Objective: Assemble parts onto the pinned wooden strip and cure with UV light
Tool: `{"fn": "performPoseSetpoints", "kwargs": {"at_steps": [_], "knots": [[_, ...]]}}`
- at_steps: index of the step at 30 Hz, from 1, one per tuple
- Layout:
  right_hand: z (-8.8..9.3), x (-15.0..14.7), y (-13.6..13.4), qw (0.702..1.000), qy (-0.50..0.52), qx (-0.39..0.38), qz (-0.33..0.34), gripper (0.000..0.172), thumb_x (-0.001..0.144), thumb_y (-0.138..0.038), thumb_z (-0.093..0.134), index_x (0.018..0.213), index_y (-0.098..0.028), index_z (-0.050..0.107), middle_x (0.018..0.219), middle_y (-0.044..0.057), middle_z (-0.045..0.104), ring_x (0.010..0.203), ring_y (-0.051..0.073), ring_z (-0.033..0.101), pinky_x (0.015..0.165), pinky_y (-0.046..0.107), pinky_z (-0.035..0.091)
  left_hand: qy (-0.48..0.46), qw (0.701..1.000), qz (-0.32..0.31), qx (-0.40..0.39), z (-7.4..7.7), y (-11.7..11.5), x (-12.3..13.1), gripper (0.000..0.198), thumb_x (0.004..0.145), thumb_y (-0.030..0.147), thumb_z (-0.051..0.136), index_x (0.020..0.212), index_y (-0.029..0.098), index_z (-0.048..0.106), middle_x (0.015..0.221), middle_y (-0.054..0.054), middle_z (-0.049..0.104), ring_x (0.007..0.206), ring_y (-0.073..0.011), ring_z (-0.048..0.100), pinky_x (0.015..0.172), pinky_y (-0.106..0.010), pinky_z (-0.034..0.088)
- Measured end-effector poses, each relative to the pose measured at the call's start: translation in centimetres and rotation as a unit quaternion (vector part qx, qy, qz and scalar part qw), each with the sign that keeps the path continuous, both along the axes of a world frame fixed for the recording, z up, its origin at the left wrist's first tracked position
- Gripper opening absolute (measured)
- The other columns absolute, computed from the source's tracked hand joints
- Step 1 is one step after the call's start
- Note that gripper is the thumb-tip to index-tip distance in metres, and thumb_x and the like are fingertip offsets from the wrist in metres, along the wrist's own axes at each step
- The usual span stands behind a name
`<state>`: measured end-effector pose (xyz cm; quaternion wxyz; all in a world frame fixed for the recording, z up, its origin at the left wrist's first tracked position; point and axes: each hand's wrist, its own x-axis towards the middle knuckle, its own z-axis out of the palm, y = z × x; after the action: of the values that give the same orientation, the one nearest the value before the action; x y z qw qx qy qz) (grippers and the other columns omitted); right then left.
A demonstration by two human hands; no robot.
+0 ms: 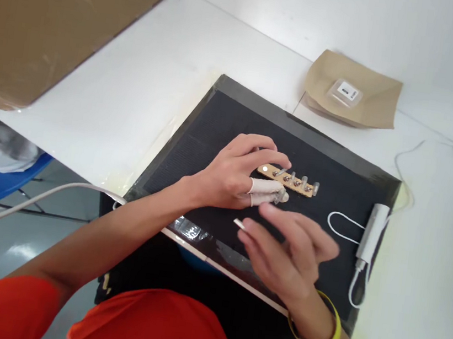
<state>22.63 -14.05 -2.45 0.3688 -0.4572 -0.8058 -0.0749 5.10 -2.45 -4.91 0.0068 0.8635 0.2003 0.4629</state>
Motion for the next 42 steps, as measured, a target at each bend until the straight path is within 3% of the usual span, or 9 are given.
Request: {"fn": "performPoseSetpoints", "kwargs": {"at_steps": [3, 6, 12, 19, 25, 32, 36, 39, 42], "knots": [[-0.4, 1.7, 1.4, 0.992, 0.050, 0.077, -0.087, 0.016, 0.090, -0.019, 0.077, 0.105, -0.024, 0.079, 0.126, 0.006, 0.075, 0.106, 0.021, 0.065, 0.089, 0.036, 0.052, -0.008, 1.000, -0.005, -0.001, 0.0, -0.1, 0.1, 0.016, 0.098, 0.039, 0.072, 0.089, 0.027, 0.077, 0.121, -0.002, 0.072, 0.114, -0.0224, 0.060, 0.097, -0.038, 0.054], [-0.9, 2.6, 2.4, 0.977, 0.129, 0.096, -0.138, 0.021, 0.090, -0.016, 0.075, 0.109, -0.024, 0.079, 0.137, 0.008, 0.071, 0.117, 0.025, 0.062, 0.077, 0.033, 0.055, -0.018, 1.000, -0.006, -0.002, 0.0, -0.1, 0.2, 0.011, 0.094, 0.036, 0.077, 0.089, 0.027, 0.076, 0.120, -0.002, 0.072, 0.113, -0.0226, 0.061, 0.095, -0.038, 0.055], [-0.2, -0.2, 0.2, 0.999, 0.012, 0.046, -0.004, 0.013, 0.093, -0.024, 0.076, 0.105, -0.024, 0.078, 0.127, 0.005, 0.073, 0.107, 0.019, 0.063, 0.093, 0.034, 0.053, -0.015, 1.000, -0.003, 0.002, -0.4, 0.1, 0.2, 0.015, 0.098, 0.038, 0.070, 0.090, 0.027, 0.076, 0.122, -0.002, 0.071, 0.114, -0.0223, 0.061, 0.096, -0.039, 0.055], [-1.4, 2.5, 2.8, 0.978, 0.123, 0.106, -0.133, 0.021, 0.092, -0.016, 0.073, 0.110, -0.025, 0.077, 0.139, 0.009, 0.070, 0.122, 0.027, 0.059, 0.079, 0.035, 0.056, -0.027, 0.999, -0.025, 0.006, -0.4, -0.1, 0.5, 0.010, 0.093, 0.034, 0.078, 0.091, 0.025, 0.075, 0.119, -0.005, 0.073, 0.112, -0.0252, 0.063, 0.092, -0.043, 0.057], [-0.7, 0.5, 1.2, 0.997, 0.013, 0.080, -0.003, 0.011, 0.098, -0.029, 0.067, 0.105, -0.025, 0.075, 0.125, 0.006, 0.072, 0.107, 0.021, 0.062, 0.086, 0.036, 0.054, -0.032, 0.999, -0.040, 0.005, -0.9, -0.3, 0.9, 0.017, 0.103, 0.038, 0.063, 0.099, 0.025, 0.072, 0.119, -0.006, 0.072, 0.112, -0.0240, 0.063, 0.091, -0.042, 0.057], [-1.7, 4.3, 3.0, 0.981, 0.125, 0.107, -0.105, 0.024, 0.094, -0.020, 0.068, 0.116, -0.027, 0.076, 0.144, 0.007, 0.066, 0.126, 0.027, 0.059, 0.079, 0.036, 0.055, -0.042, 0.998, -0.049, 0.015, -0.5, -0.1, 0.9, 0.013, 0.092, 0.036, 0.079, 0.089, 0.024, 0.074, 0.117, -0.005, 0.073, 0.109, -0.0243, 0.062, 0.089, -0.041, 0.057], [-0.7, 2.6, 1.7, 0.994, 0.084, 0.046, -0.058, 0.014, 0.097, -0.026, 0.068, 0.108, -0.025, 0.075, 0.140, 0.008, 0.066, 0.121, 0.025, 0.060, 0.086, 0.037, 0.056, -0.042, 0.998, -0.042, -0.013, -0.5, -0.2, 0.9, 0.011, 0.094, 0.034, 0.076, 0.088, 0.024, 0.075, 0.116, -0.005, 0.074, 0.108, -0.0247, 0.062, 0.088, -0.043, 0.058], [0.2, 0.9, 0.6, 0.998, 0.007, 0.057, -0.001, 0.009, 0.099, -0.029, 0.067, 0.102, -0.026, 0.075, 0.126, 0.005, 0.071, 0.109, 0.020, 0.060, 0.088, 0.034, 0.054, -0.033, 0.999, -0.033, -0.016, -0.6, -0.2, 0.8, 0.016, 0.099, 0.036, 0.069, 0.089, 0.025, 0.075, 0.118, -0.003, 0.075, 0.110, -0.0245, 0.063, 0.090, -0.044, 0.058], [0.0, 1.9, 1.2, 0.996, 0.034, 0.064, -0.049, 0.011, 0.098, -0.029, 0.067, 0.105, -0.027, 0.076, 0.131, 0.007, 0.070, 0.113, 0.023, 0.060, 0.081, 0.035, 0.055, -0.033, 0.999, -0.035, -0.011, -0.6, 0.0, 0.7, 0.013, 0.097, 0.036, 0.072, 0.089, 0.026, 0.075, 0.119, -0.003, 0.075, 0.109, -0.0249, 0.063, 0.090, -0.045, 0.060]]}}
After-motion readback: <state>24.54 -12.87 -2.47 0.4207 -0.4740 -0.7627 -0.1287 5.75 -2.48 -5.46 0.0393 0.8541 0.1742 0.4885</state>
